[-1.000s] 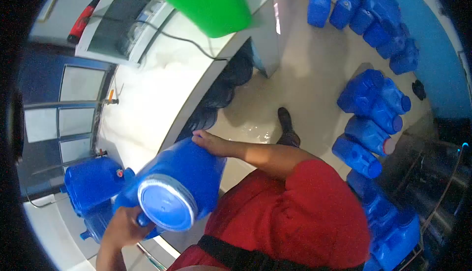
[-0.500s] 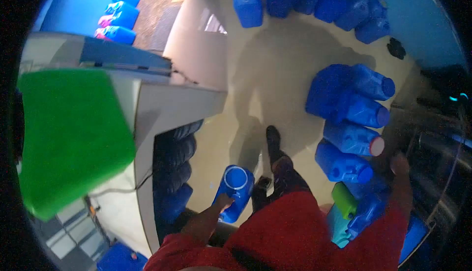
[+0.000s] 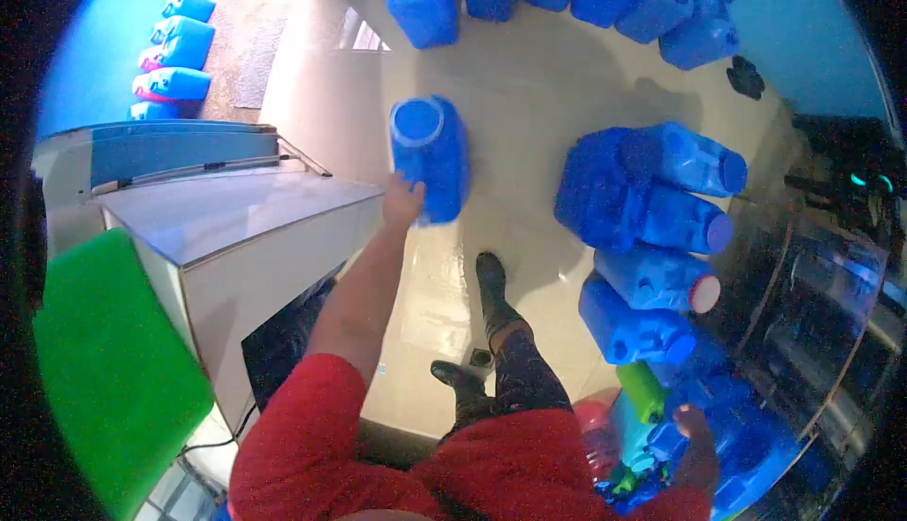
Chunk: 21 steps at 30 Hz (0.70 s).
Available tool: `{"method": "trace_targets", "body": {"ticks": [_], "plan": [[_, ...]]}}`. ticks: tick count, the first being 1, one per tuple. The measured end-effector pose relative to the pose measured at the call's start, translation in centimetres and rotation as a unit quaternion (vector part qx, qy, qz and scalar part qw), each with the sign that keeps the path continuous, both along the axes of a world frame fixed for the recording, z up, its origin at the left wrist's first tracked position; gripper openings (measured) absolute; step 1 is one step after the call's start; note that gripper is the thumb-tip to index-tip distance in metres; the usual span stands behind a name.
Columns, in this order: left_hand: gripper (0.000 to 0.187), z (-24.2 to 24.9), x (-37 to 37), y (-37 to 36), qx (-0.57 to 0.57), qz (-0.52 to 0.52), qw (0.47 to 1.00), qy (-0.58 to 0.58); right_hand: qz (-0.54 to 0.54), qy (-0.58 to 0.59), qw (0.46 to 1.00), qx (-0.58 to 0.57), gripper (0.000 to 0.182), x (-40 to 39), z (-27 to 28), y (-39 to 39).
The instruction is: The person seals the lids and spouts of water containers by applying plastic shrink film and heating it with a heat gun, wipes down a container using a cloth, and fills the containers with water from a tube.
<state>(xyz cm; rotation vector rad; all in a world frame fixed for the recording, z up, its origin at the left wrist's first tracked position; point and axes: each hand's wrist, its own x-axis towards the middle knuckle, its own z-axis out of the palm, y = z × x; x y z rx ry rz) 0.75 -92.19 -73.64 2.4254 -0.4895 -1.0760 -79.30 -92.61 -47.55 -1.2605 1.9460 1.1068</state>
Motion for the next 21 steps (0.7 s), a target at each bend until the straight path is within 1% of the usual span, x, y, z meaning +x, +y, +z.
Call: {"method": "trace_targets", "body": {"ticks": [2,3,4,5,6,7,8,9,11,12,13,14,16,17,18,19,20,21], "plan": [[0.059,6.0,1.8,-1.4,-0.145,-0.027,0.989,0.018,0.126,-0.077,0.984,0.099,0.034,-1.7,-4.9,1.1],[0.059,8.7,2.1,-1.0,-0.147,-0.025,0.989,0.006,0.158,-0.099,0.975,0.123,0.035,-0.1,-8.1,0.8],[0.057,11.3,1.4,0.6,-0.138,-0.089,0.985,0.051,0.190,-0.119,0.964,0.147,0.036,2.5,-10.4,-0.1],[0.055,13.7,0.8,2.5,-0.128,-0.153,0.975,0.093,0.208,-0.128,0.965,0.092,0.040,7.4,-11.5,-1.1],[0.054,13.7,0.1,5.7,-0.117,-0.162,0.976,0.087,0.217,-0.223,0.950,0.026,0.038,13.2,-11.3,-2.6],[0.054,13.7,-0.8,9.4,-0.107,-0.171,0.976,0.080,0.266,-0.248,0.931,0.031,0.041,16.7,-13.7,-3.8],[0.053,15.2,-1.9,13.3,-0.089,-0.176,0.978,0.071,0.191,-0.370,0.902,-0.117,0.041,19.7,-15.8,-3.3],[0.053,16.6,-3.1,17.2,-0.071,-0.182,0.979,0.063,0.128,-0.420,0.888,-0.137,0.043,24.0,-16.6,-3.8],[0.051,18.9,-5.0,26.0,-0.043,-0.163,0.980,0.109,0.129,-0.449,0.872,-0.149,0.044,34.6,-11.7,-3.9],[0.052,21.6,-6.2,29.6,-0.012,-0.133,0.984,0.120,0.132,-0.469,0.863,-0.133,0.044,38.6,-10.5,-3.1],[0.052,24.3,-7.5,33.4,0.018,-0.099,0.986,0.133,0.137,-0.490,0.853,-0.116,0.044,41.4,-9.5,-2.4],[0.052,25.4,-8.6,38.1,0.005,-0.081,0.987,0.139,0.148,-0.499,0.846,-0.115,0.044,43.4,-8.9,-1.2],[0.052,28.2,-10.1,45.6,-0.012,-0.044,0.990,0.134,0.241,-0.512,0.819,-0.095,0.038,47.3,-8.1,2.6],[0.051,30.1,-11.2,49.1,-0.014,-0.025,0.991,0.127,0.262,-0.524,0.806,-0.091,0.038,48.6,-7.3,4.8],[0.049,32.4,-12.7,53.1,-0.013,0.003,0.993,0.119,0.346,-0.507,0.784,-0.092,0.038,49.4,-7.1,7.3],[0.049,34.5,-14.1,56.7,-0.018,0.044,0.994,0.100,0.433,-0.492,0.749,-0.092,0.037,50.9,-7.1,10.1],[0.046,36.7,-15.0,59.6,-0.071,0.037,0.993,0.091,0.499,-0.497,0.708,-0.064,0.035,52.4,-5.6,13.1],[0.042,39.0,-15.9,62.7,-0.123,0.037,0.989,0.075,0.567,-0.498,0.655,-0.035,0.034,53.6,-4.3,16.4]]}}
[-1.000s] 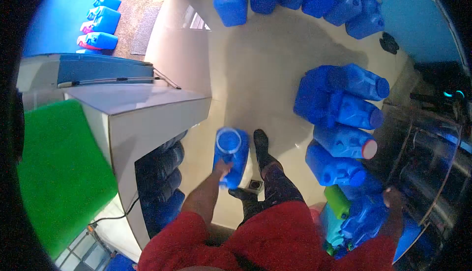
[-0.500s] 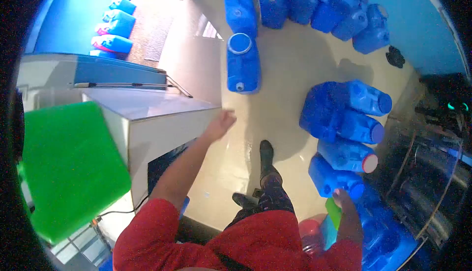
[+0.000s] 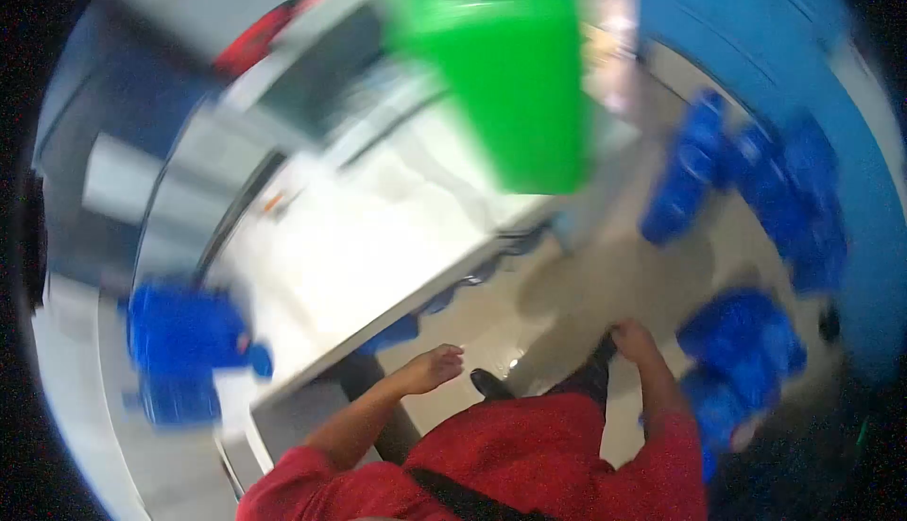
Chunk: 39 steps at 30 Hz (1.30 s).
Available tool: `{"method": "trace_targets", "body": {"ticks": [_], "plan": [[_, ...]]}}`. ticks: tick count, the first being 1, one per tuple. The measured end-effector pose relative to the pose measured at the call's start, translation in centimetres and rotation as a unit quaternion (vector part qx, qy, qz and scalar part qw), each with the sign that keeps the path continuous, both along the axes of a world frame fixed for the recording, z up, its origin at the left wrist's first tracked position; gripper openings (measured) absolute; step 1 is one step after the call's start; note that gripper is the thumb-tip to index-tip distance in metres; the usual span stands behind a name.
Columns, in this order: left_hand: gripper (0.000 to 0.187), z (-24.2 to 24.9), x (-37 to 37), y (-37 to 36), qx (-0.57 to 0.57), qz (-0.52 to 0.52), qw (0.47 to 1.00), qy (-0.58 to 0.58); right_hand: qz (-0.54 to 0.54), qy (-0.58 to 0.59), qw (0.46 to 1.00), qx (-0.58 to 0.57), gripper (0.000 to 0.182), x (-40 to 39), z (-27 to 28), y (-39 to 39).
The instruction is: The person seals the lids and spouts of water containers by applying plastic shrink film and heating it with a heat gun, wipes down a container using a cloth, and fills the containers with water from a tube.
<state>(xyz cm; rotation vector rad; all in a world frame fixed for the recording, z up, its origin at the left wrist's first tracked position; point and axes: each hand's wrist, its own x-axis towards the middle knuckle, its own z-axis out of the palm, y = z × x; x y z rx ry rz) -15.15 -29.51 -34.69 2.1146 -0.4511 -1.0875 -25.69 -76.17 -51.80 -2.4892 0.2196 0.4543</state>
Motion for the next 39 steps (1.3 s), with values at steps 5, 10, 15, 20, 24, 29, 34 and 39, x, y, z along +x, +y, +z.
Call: {"method": "trace_targets", "body": {"ticks": [5,10,15,20,24,29,34,39], "plan": [[0.037,7.5,-5.0,16.6,-0.095,0.209,0.973,0.014,0.214,-0.015,0.969,0.123,0.030,7.5,0.6,19.1],[0.040,13.5,-8.3,31.3,-0.042,0.398,0.908,-0.122,0.360,0.075,0.891,0.265,0.035,13.9,18.1,42.5],[0.045,16.4,-9.8,37.3,-0.019,0.503,0.852,-0.144,0.451,0.061,0.800,0.392,0.034,19.6,25.7,55.3],[0.051,15.8,-9.7,39.2,0.082,0.497,0.837,-0.214,0.544,-0.090,0.749,0.367,0.036,28.2,29.1,67.5],[0.054,18.4,-10.0,38.8,0.073,0.485,0.857,-0.156,0.494,-0.085,0.773,0.388,0.042,34.3,26.5,79.7],[0.046,22.4,-12.2,45.1,0.043,0.539,0.813,-0.215,0.410,-0.032,0.851,0.326,0.054,41.0,21.1,93.8],[0.029,29.4,-13.1,57.8,0.065,0.606,0.736,-0.294,0.298,0.080,0.877,0.368,0.063,42.7,23.0,99.4],[0.028,37.0,-7.5,68.7,0.100,0.530,0.719,-0.439,0.250,0.019,0.889,0.383,0.059,43.3,22.3,102.0]]}}
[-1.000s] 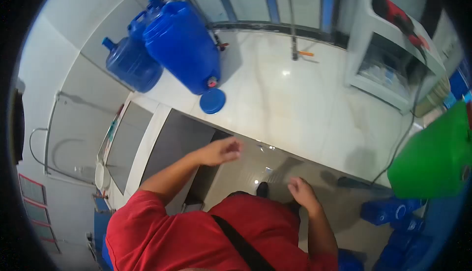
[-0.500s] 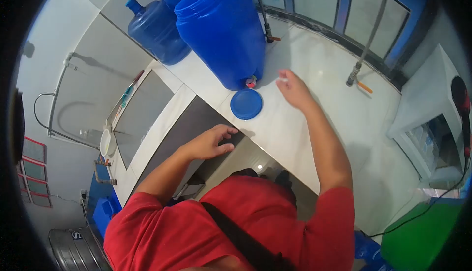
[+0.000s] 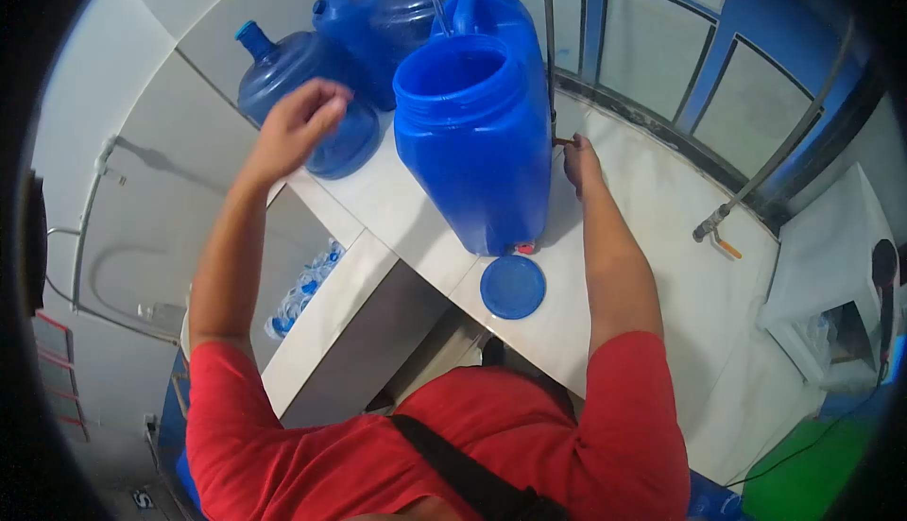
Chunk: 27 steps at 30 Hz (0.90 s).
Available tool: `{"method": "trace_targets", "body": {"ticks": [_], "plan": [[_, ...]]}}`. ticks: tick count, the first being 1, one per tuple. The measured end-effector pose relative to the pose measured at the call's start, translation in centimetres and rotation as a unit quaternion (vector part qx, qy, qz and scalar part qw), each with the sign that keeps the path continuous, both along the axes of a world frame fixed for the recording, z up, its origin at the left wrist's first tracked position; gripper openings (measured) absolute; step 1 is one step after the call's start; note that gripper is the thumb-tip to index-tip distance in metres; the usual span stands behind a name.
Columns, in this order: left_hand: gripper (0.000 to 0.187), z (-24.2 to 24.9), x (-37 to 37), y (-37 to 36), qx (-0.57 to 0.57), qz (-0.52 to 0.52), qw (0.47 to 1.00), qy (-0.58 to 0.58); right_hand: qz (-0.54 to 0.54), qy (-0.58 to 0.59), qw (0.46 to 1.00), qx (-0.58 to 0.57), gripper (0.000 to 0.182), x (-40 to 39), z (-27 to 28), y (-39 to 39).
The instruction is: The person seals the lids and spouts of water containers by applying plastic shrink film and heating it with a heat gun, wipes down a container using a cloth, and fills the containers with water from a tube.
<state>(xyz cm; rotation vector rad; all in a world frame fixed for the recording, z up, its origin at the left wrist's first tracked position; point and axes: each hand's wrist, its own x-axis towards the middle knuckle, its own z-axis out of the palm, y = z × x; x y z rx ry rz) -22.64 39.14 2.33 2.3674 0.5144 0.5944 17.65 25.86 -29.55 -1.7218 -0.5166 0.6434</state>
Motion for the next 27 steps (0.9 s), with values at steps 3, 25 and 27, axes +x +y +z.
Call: {"method": "trace_targets", "body": {"ticks": [3,25,27], "plan": [[0.039,3.6,6.0,4.2,0.106,-0.003,0.994,0.017,0.000,0.010,1.000,-0.020,0.052,-2.0,3.1,-0.9],[0.076,3.2,32.0,13.7,0.332,-0.036,0.905,0.263,0.056,-0.217,0.963,-0.151,0.038,-15.2,18.5,-32.8],[0.072,1.4,31.1,14.6,0.271,-0.026,0.941,0.199,-0.042,-0.274,0.948,-0.157,0.035,-16.9,20.8,-39.4]]}}
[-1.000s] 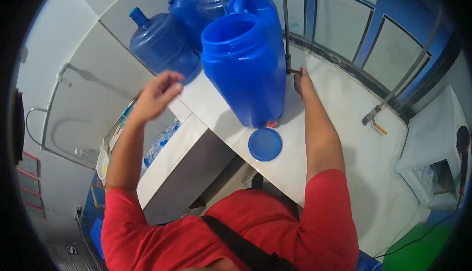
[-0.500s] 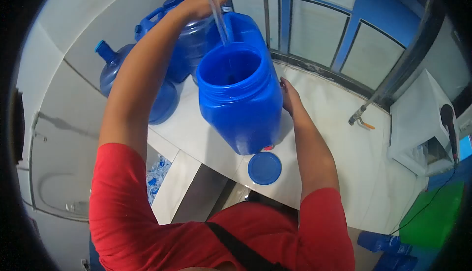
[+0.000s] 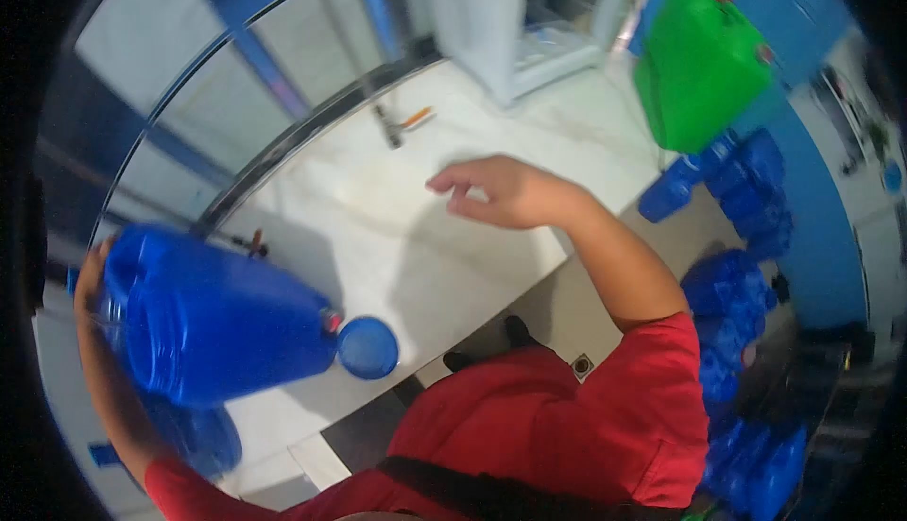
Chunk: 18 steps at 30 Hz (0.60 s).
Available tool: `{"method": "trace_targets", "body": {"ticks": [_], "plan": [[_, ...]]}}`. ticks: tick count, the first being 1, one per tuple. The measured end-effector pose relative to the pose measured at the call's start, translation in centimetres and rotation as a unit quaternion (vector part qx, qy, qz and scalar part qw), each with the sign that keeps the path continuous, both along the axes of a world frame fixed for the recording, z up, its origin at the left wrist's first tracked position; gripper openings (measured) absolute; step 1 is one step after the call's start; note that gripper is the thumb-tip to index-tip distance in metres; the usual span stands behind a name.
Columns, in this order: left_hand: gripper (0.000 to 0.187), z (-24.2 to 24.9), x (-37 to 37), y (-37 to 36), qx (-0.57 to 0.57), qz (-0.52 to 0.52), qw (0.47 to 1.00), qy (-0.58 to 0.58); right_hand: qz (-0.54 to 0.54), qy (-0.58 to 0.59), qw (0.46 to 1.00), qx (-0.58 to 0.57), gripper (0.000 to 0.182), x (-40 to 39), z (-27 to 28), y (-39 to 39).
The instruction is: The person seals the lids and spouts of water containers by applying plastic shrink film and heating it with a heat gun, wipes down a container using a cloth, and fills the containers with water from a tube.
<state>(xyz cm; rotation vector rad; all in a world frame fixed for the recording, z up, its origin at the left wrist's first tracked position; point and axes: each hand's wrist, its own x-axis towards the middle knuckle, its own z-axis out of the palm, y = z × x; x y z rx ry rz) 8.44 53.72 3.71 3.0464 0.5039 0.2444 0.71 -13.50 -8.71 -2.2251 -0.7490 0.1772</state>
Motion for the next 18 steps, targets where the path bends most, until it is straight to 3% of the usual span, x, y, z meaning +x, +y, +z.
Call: {"method": "trace_targets", "body": {"ticks": [4,7,11,12,14,15,16,18], "plan": [[0.065,-2.9,-3.5,2.0,-0.130,0.003,0.982,-0.139,-0.206,-0.200,0.958,-0.011,0.027,-1.1,5.3,-11.1],[0.059,-4.5,-7.7,2.3,-0.227,0.010,0.939,-0.259,-0.358,-0.286,0.889,0.010,0.026,-0.1,8.5,-21.0],[0.052,-6.4,-16.7,0.1,-0.295,0.029,0.850,-0.436,-0.480,-0.402,0.776,-0.077,0.028,3.4,13.0,-35.3],[0.050,-6.9,-19.3,-1.0,-0.273,0.055,0.834,-0.477,-0.477,-0.403,0.778,-0.073,0.028,4.6,13.8,-39.5],[0.047,-8.3,-25.3,-7.0,-0.162,0.202,0.798,-0.545,-0.512,-0.420,0.710,-0.241,0.038,7.0,15.3,-47.0],[0.046,-8.8,-28.3,-10.5,-0.117,0.277,0.765,-0.569,-0.507,-0.422,0.713,-0.237,0.038,8.2,15.8,-49.1],[0.046,-8.6,-29.2,-15.4,-0.110,0.282,0.765,-0.569,-0.555,-0.351,0.717,-0.233,0.045,9.3,16.1,-50.9],[0.041,-7.5,-30.7,-22.6,-0.138,0.252,0.657,-0.697,-0.594,-0.270,0.724,-0.224,0.053,10.5,17.0,-52.9]]}}
